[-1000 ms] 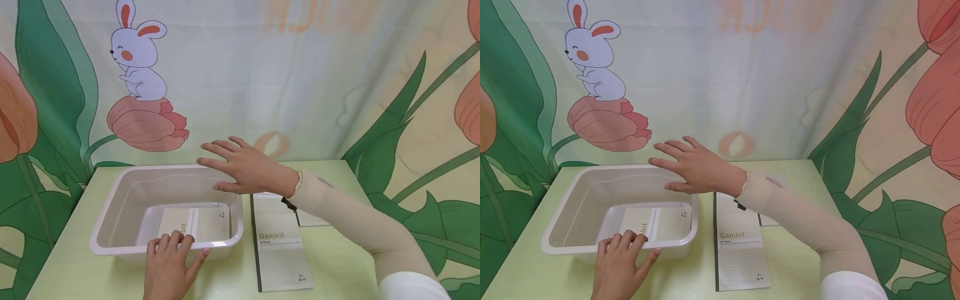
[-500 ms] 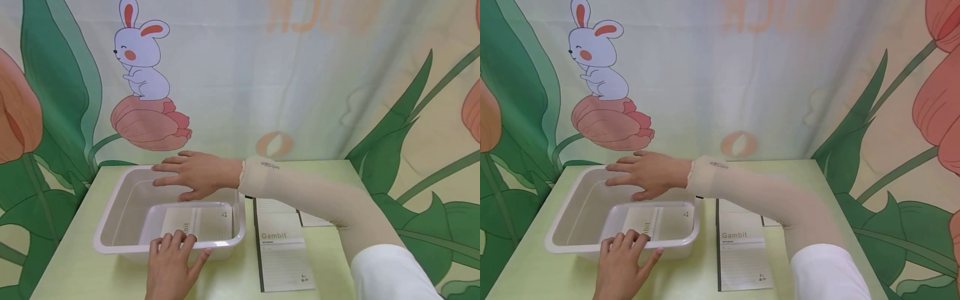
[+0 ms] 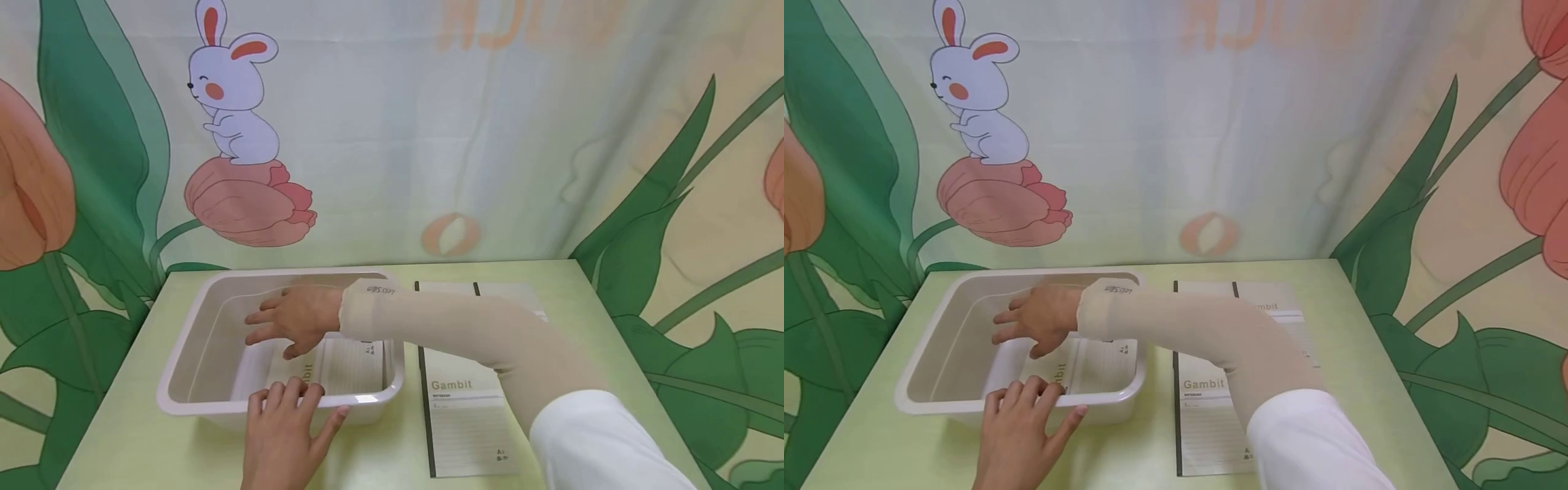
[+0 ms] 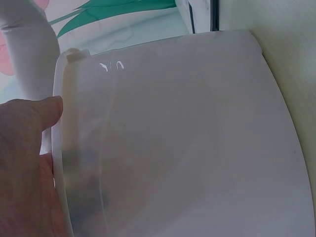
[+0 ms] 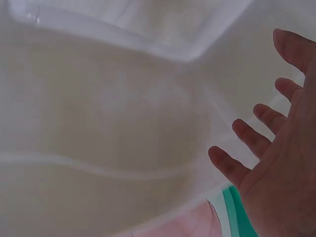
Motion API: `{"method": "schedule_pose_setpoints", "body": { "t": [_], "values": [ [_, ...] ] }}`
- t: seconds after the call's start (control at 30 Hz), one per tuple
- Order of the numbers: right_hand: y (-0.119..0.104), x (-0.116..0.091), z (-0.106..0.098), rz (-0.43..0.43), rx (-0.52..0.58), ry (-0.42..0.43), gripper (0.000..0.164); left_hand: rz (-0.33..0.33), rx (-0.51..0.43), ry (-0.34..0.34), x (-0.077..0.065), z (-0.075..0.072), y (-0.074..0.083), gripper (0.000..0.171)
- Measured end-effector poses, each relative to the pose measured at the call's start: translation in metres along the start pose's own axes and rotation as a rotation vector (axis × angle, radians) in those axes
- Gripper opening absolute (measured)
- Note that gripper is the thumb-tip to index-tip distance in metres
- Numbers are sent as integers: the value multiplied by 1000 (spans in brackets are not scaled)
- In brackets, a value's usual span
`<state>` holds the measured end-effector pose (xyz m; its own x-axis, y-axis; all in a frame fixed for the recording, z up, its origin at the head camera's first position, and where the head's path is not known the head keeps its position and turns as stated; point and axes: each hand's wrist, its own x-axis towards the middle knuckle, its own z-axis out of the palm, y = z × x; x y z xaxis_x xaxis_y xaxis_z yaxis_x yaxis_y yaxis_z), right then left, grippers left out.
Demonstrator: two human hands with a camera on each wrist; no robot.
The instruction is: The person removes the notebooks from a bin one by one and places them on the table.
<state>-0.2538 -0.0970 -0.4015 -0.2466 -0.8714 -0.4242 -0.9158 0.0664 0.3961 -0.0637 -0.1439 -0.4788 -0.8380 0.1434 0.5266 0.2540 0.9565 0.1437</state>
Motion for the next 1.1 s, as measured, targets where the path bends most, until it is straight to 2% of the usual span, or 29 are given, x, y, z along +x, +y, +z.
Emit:
{"method": "schedule_pose_setpoints", "body": {
  "t": [0.23, 0.43, 0.67, 0.9, 1.0, 1.1],
  "values": [
    [-10, 23, 23, -13, 7, -92, 66, -7, 4, -1, 1, -1, -1, 49],
    [-15, 42, 39, 0, 81, -132, 61, -20, 24, -31, 3, -1, -2, 46],
    [-30, 52, 52, -4, 150, -199, 66, -41, 45, -65, 2, -2, 1, 47],
    [-40, 55, 55, 19, 137, -217, 62, -26, 25, -20, 3, -2, 1, 48],
    [-44, 55, 56, 13, 127, -216, 64, -21, 27, -23, 2, -1, 2, 49],
    [-46, 56, 57, 1, 109, -179, 64, -24, 37, -34, 1, -1, 2, 49]
  ]
}}
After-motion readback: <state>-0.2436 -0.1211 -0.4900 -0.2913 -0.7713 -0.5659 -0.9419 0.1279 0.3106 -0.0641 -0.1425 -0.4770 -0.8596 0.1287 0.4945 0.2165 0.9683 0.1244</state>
